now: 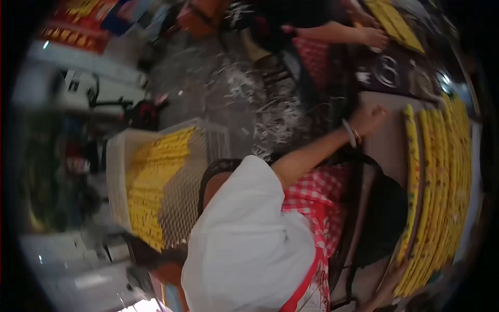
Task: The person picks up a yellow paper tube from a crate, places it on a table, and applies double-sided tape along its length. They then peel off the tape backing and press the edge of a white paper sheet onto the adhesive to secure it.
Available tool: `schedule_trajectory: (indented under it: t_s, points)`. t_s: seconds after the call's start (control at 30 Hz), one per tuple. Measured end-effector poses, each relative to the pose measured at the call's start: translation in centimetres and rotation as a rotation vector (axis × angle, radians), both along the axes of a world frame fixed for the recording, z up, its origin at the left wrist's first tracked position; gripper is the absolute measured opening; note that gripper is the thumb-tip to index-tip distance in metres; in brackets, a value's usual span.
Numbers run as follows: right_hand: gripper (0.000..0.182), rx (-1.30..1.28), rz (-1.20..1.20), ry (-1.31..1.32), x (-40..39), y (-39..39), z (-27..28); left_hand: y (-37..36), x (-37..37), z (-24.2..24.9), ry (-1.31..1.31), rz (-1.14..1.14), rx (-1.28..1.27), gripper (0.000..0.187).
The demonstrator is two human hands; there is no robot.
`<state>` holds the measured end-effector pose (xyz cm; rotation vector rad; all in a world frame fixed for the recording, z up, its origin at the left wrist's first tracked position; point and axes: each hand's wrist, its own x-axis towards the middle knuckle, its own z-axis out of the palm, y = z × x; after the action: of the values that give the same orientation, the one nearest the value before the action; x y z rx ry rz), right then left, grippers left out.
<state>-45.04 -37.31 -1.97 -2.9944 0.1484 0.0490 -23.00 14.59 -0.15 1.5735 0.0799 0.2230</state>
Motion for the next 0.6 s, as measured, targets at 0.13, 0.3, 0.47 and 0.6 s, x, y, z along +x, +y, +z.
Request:
schedule_trajectory:
  t_s: [0.13, 0.3, 0.47, 0.6]
  points:
    - [0.036, -0.026, 0.025, -0.041, 1.7, 1.2, 1.3, 2.4, -15.5, -2.0, 0.181, 0.197, 0.217, 0.022]
    - [0.036, -0.053, 0.063, -0.058, 2.2, 3.8, 2.1, 8.5, -26.6, 0.9, 0.481, 0.459, 0.295, 0.022]
    - [0.036, -0.043, 0.106, -0.063, 2.9, 5.1, 2.3, 11.1, -28.1, 0.1, 0.353, 0.707, 0.418, 0.023]
    - [0.036, -0.046, 0.089, -0.073, 2.9, 5.8, 2.4, 11.4, -26.0, 0.7, 0.291, 0.595, 0.346, 0.023]
